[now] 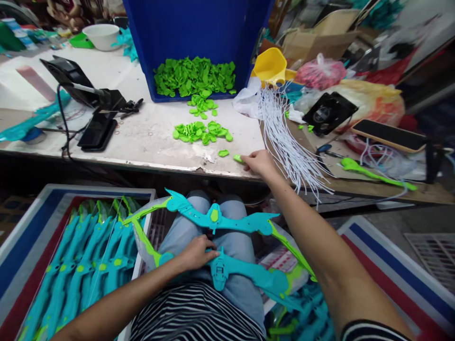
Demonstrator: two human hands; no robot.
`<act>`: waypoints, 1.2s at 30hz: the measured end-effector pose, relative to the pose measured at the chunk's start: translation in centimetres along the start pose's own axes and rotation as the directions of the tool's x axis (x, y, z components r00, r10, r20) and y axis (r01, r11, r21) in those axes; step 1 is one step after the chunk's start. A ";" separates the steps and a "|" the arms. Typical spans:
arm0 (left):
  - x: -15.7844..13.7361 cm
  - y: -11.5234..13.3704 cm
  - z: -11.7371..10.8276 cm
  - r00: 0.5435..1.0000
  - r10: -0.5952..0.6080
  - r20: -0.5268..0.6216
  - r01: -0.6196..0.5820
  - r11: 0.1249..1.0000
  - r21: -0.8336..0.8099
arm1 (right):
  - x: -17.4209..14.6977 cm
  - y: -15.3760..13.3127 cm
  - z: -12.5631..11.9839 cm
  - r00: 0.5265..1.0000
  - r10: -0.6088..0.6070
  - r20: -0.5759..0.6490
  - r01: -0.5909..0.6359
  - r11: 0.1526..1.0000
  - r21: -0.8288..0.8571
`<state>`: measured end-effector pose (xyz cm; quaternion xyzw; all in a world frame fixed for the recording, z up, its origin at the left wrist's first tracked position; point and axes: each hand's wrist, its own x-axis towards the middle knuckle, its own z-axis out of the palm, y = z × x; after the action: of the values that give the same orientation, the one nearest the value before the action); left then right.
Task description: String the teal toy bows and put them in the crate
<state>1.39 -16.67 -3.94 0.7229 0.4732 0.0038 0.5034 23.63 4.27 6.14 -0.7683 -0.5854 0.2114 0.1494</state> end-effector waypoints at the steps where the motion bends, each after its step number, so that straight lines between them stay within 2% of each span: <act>1: 0.0 -0.1 0.0 1.000 0.007 0.002 -0.007 1.000 -0.005 | -0.7 0.4 -0.2 1.000 -0.004 -0.017 0.003 0.997 -0.073; 3: -0.1 -0.2 -0.3 1.000 0.012 0.007 -0.012 1.000 -0.007 | -1.8 1.1 -0.4 0.995 -0.067 -0.069 0.055 0.984 -0.170; 5: -0.3 0.0 -0.7 0.999 0.012 0.040 -0.011 1.000 -0.006 | -2.0 1.7 -0.5 0.956 -0.248 -0.156 0.215 0.955 -0.202; 7: -0.3 0.1 -1.4 0.993 0.005 0.116 -0.005 1.000 -0.004 | -1.5 2.4 -0.3 0.850 -0.484 -0.208 0.443 0.870 -0.215; 9: -0.3 0.1 -2.0 0.981 0.014 0.195 -0.010 1.000 -0.024 | -0.8 3.1 0.2 0.747 -0.645 -0.159 0.612 0.761 -0.214; 11: -0.2 -0.1 -2.4 0.972 0.024 0.234 -0.011 0.998 -0.055 | -0.3 3.8 0.9 0.715 -0.691 -0.102 0.664 0.718 -0.210; 13: -0.1 -0.3 -2.5 0.970 0.029 0.243 -0.009 0.997 -0.082 | -0.3 4.2 1.6 0.739 -0.659 -0.139 0.623 0.748 -0.229; 16: -0.1 -0.6 -2.5 0.971 0.029 0.238 -0.006 0.995 -0.096 | -0.8 4.4 2.3 0.800 -0.553 -0.234 0.502 0.830 -0.243; 18: -0.2 -0.6 -2.7 0.976 0.039 0.213 -0.017 0.995 -0.103 | -1.0 4.2 2.6 0.821 -0.518 -0.239 0.468 0.851 -0.237; 22: 0.0 -0.5 -3.7 0.987 0.045 0.155 -0.033 0.996 -0.077 | -0.8 4.3 2.6 0.780 -0.589 -0.210 0.550 0.806 -0.220; 25: 0.5 -0.2 -4.4 0.982 0.067 0.175 -0.055 0.996 -0.072 | -0.5 4.8 2.6 0.755 -0.618 -0.220 0.588 0.786 -0.189; 28: 0.2 0.7 -4.2 0.984 0.073 0.160 -0.073 0.997 -0.005 | -0.3 5.2 2.8 0.773 -0.592 -0.230 0.571 0.806 -0.155; 32: -1.3 1.8 -3.0 0.997 0.075 0.007 -0.075 0.979 0.189 | -0.5 5.4 3.1 0.788 -0.554 -0.268 0.542 0.831 -0.124; 36: -2.2 1.9 -2.0 0.999 0.048 -0.007 -0.045 0.972 0.231 | -0.9 5.3 2.9 0.798 -0.529 -0.289 0.530 0.844 -0.079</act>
<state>0.47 -16.83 -0.56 0.7872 0.4568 -0.0347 0.4129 26.36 1.92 1.24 -0.5966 -0.7464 0.0442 0.2916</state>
